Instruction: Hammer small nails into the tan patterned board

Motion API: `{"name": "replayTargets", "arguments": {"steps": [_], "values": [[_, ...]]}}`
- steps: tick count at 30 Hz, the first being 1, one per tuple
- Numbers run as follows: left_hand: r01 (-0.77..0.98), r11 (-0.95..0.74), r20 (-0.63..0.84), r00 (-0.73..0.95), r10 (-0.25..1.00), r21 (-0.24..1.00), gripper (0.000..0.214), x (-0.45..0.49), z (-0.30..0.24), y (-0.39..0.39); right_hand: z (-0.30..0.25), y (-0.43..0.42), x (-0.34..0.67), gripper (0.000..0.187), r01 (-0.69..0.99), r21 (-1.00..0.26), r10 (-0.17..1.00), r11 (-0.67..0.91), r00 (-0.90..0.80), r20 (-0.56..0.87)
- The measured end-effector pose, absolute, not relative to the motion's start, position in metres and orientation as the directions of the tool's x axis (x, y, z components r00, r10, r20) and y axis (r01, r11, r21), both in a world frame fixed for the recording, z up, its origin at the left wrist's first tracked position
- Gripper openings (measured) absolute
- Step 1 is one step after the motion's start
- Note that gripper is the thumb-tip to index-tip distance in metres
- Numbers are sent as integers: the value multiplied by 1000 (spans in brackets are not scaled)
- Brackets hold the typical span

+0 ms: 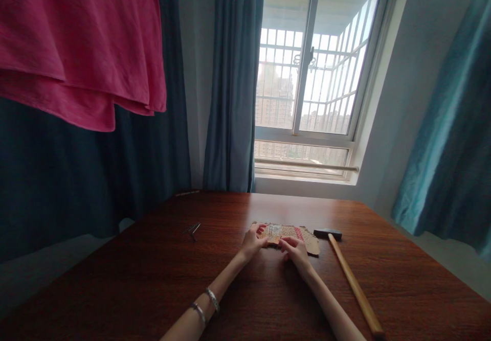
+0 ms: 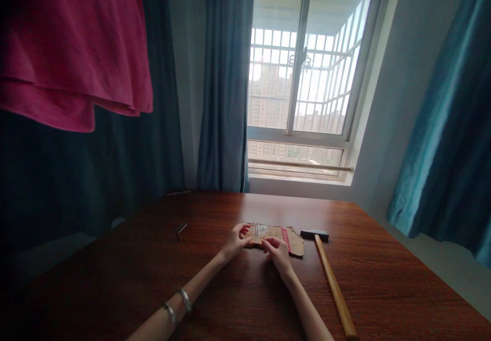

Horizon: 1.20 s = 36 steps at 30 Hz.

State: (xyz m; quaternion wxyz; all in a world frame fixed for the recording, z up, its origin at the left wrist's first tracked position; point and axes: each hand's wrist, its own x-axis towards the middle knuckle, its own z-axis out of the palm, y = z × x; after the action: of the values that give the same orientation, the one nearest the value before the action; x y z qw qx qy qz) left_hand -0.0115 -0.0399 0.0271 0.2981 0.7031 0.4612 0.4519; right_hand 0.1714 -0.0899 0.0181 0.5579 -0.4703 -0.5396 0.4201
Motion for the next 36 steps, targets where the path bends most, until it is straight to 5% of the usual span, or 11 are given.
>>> {"name": "replayTargets", "arguments": {"steps": [16,36], "values": [[357,-424,316,324,892,832,69,-11,11,-8,28,-85,182,35,396,-848,844,353,256,471],[348,-367,220,395,892,863,49,4,8,30,12,-29,163,23,521,-767,854,374,128,504]]}}
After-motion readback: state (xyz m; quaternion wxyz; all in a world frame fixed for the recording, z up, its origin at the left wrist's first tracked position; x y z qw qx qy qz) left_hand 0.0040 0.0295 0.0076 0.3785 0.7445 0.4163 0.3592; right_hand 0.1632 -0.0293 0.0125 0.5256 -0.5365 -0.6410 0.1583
